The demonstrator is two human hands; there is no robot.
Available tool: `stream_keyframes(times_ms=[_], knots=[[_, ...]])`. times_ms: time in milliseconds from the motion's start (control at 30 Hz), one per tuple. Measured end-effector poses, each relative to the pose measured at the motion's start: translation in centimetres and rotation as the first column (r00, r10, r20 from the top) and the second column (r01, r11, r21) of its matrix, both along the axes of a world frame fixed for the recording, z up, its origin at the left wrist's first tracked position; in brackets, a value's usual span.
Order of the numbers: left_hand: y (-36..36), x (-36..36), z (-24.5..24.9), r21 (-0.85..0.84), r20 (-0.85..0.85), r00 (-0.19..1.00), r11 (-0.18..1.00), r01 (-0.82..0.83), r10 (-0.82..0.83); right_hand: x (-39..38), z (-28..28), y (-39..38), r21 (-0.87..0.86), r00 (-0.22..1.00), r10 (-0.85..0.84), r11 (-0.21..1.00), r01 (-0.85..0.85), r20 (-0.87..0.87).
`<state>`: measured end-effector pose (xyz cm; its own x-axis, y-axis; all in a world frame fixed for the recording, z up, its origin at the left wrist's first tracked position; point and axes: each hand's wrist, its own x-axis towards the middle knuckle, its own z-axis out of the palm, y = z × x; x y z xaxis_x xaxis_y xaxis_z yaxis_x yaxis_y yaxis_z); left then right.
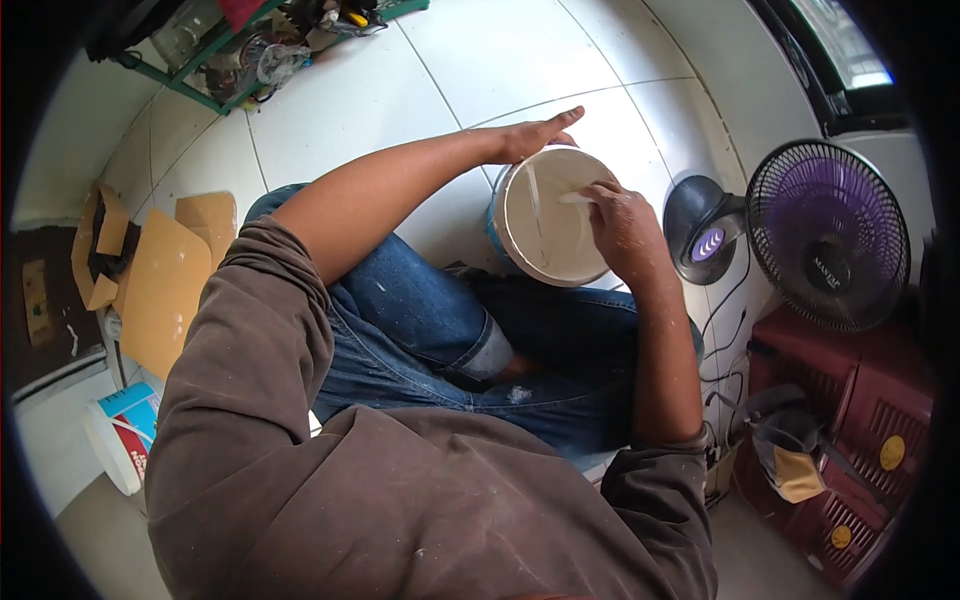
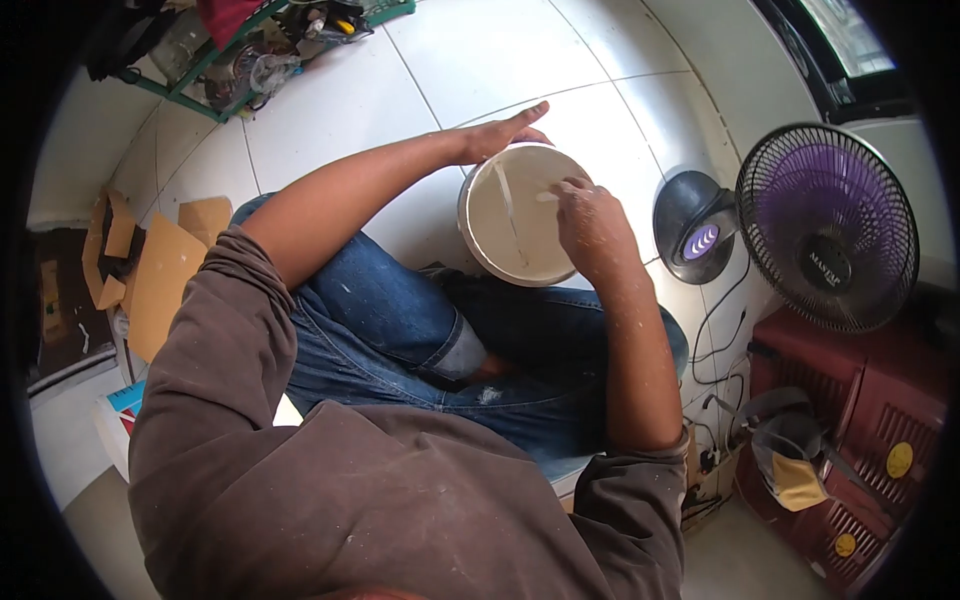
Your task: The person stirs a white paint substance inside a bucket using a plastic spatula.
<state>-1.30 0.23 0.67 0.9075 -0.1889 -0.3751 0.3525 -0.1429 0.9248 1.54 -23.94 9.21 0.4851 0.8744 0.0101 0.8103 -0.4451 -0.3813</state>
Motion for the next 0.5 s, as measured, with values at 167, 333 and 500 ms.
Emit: stream_keyframes(times_ms=[167,333,500], knots=[[0.0,0.1,0.0,-0.102,-0.032,0.999,0.995,-0.001,-0.003,0.6,-3.8,1.5,-0.086,0.992,0.119,0.99,-0.114,0.051],[0.2,0.2,-0.6,-0.046,-0.013,1.0,0.999,-0.002,0.002,0.2,-0.9,1.5,0.002,0.998,0.021,1.0,-0.021,-0.055],[0.2,0.7,-1.2,-0.007,0.019,1.0,1.0,0.016,-0.015,-0.2,2.7,0.4,0.318,0.981,-0.066,0.94,0.122,-0.181]])
